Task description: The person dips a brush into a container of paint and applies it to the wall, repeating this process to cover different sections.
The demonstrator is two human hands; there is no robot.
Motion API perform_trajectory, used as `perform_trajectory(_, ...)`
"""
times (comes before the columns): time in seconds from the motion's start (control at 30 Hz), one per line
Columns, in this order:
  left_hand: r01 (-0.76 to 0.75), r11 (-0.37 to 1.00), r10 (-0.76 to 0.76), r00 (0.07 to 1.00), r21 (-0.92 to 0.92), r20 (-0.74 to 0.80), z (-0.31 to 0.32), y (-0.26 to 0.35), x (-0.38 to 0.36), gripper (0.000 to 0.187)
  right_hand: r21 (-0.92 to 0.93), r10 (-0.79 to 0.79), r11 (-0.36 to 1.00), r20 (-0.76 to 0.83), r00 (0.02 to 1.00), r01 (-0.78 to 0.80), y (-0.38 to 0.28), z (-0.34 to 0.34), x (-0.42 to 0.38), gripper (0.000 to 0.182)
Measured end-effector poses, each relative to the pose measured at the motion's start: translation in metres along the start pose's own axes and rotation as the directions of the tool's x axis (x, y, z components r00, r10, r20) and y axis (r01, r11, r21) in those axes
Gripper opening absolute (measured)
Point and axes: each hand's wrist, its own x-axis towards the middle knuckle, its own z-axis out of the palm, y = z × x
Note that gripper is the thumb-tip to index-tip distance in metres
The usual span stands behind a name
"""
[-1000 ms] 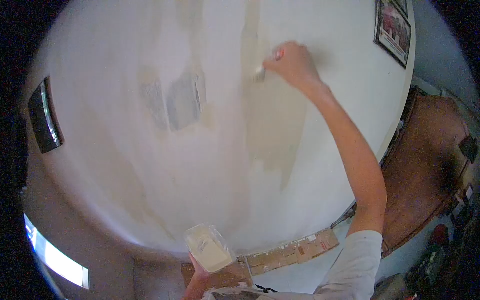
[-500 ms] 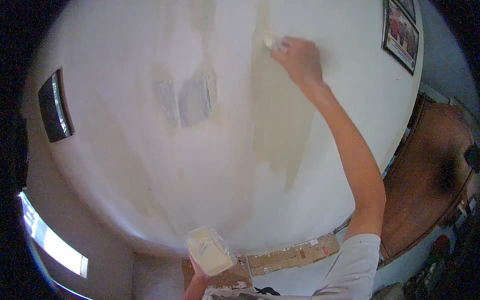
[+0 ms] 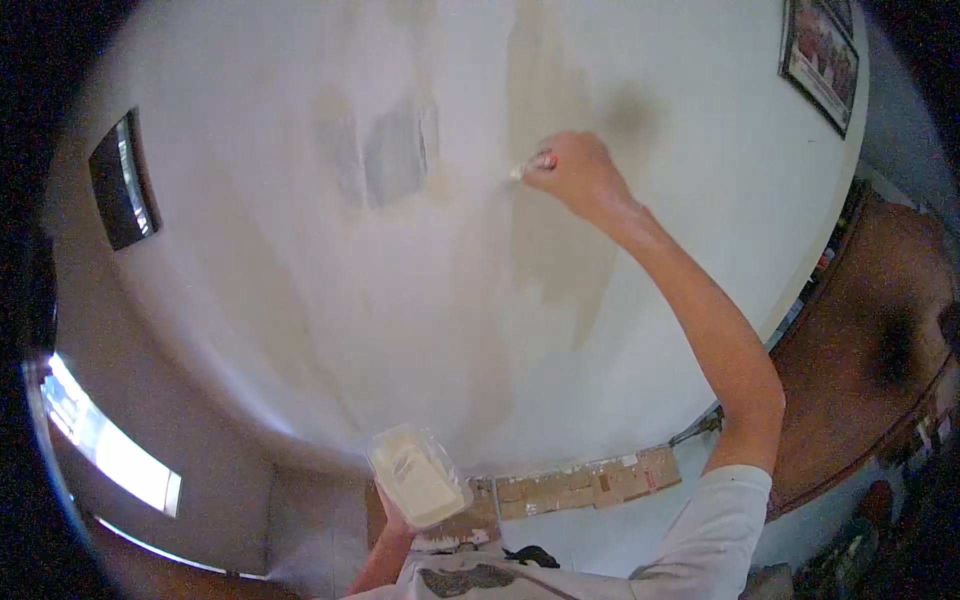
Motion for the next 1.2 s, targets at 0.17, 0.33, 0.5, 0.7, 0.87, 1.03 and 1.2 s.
perform_trajectory(0.17,-0.131,0.991,0.132,0.991,0.032,-0.021,0.002,-0.010,-0.009,0.070,0.355,-0.013,0.926,-0.303,0.953,0.125,0.008,0.025,-0.059,0.025)
perform_trajectory(0.33,-0.246,0.968,0.249,0.965,0.049,-0.077,-0.021,-0.027,-0.004,0.069,0.741,0.161,0.617,0.213,0.964,-0.266,0.006,0.083,-0.202,0.021)
perform_trajectory(0.5,-0.234,0.971,0.237,0.968,0.046,-0.087,-0.014,-0.018,0.003,0.070,0.786,0.236,0.301,0.488,0.840,-0.540,-0.052,0.113,-0.283,0.021)
perform_trajectory(0.7,-0.115,0.993,0.119,0.976,0.035,-0.180,-0.059,-0.016,0.014,0.067,0.725,0.244,0.343,0.546,0.802,-0.598,-0.113,0.137,-0.317,0.019)
perform_trajectory(0.87,-0.040,0.988,0.008,0.977,-0.148,-0.213,-0.075,0.015,0.017,0.068,0.662,0.161,0.510,0.553,0.818,-0.548,-0.159,0.165,-0.302,0.022)
perform_trajectory(1.03,-0.030,0.997,0.018,0.986,-0.067,-0.166,-0.021,-0.071,0.015,0.067,0.645,0.085,0.557,0.581,0.809,-0.522,-0.075,0.133,-0.352,0.026)
perform_trajectory(1.2,-0.043,0.994,0.061,0.979,0.097,-0.195,-0.025,-0.088,-0.005,0.061,0.631,-0.008,0.658,0.551,0.834,-0.410,-0.078,0.134,-0.376,0.036)
